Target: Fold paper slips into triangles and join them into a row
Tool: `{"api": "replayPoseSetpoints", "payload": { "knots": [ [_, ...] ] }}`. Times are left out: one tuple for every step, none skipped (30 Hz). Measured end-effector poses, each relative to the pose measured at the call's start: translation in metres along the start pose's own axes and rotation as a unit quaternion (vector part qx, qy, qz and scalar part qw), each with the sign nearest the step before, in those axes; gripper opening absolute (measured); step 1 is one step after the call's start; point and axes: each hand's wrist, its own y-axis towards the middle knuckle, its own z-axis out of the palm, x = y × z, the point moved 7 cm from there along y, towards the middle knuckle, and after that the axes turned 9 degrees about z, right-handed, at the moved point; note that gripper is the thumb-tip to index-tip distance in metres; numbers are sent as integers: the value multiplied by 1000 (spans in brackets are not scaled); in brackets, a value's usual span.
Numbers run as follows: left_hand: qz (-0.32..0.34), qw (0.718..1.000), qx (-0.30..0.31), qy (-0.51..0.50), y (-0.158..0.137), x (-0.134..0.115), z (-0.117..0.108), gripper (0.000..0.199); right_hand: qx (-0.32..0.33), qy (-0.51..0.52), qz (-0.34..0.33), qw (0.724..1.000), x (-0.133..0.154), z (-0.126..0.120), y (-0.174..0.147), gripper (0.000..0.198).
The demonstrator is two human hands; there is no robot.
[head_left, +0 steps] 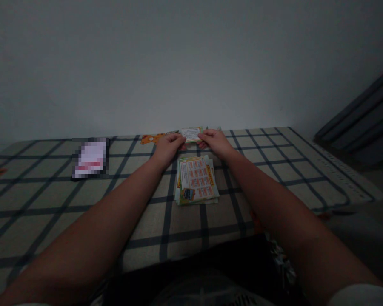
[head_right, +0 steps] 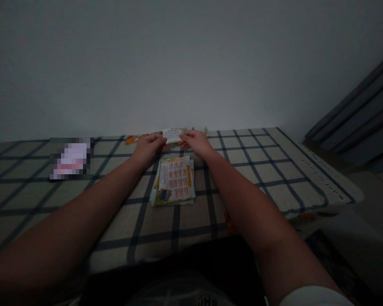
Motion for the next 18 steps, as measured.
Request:
{"api": "replayPoseSetpoints", "payload": {
  "knots": [
    [-2, 1000, 5, -16, 0, 0, 2, 30, 5, -1, -1, 1000, 0, 0, 0, 16],
    [-3, 1000, 10, -28, 0, 0, 3, 33, 11, -1, 0, 1000, 0, 1, 0, 16],
    [-1, 999, 16, -35, 0, 0, 4, 35, 17, 0, 2, 1000, -1, 1, 0, 16],
    [1, 999, 20, -36, 1, -1, 4, 35, 24, 4, 5, 1000, -2, 2, 0, 16],
    [5, 999, 22, -34, 1, -2, 4, 35, 28, 11, 9, 999, -3, 2, 0, 13],
    [10, 999, 22, -29, 1, -3, 3, 34, 32, 22, 13, 999, -4, 3, 0, 7],
    [14, 999, 23, -23, 1, -3, 2, 32, 38, 36, 19, 998, -5, 4, 0, 4],
    [19, 999, 24, -17, 1, -4, 2, 31, 44, 50, 26, 997, -6, 5, 0, 10],
    [25, 999, 24, -12, 1, -4, 1, 31, 51, 62, 33, 996, -7, 6, -1, 17],
    [29, 999, 25, -8, 1, -5, 1, 30, 58, 72, 39, 995, -7, 7, -1, 21],
    [32, 999, 27, -7, 1, -4, 1, 31, 63, 80, 42, 994, -7, 7, -1, 22],
    [33, 999, 29, -8, 1, -4, 2, 31, 67, 87, 43, 993, -7, 7, -2, 22],
    [32, 999, 32, -10, 1, -3, 2, 33, 67, 93, 41, 993, -7, 7, -2, 21],
    [29, 999, 35, -14, 1, -2, 3, 34, 67, 97, 37, 992, -7, 6, -2, 20],
    [24, 999, 38, -18, 1, -1, 4, 36, 67, 99, 34, 992, -7, 5, -1, 20],
    [21, 999, 41, -22, 1, 0, 5, 37, 65, 99, 31, 992, -7, 4, -1, 19],
    [20, 999, 42, -28, 1, 0, 5, 40, 62, 96, 30, 993, -8, 4, 0, 19],
    [21, 998, 42, -32, 2, 0, 5, 42, 61, 92, 30, 993, -8, 3, 1, 18]
  ]
}}
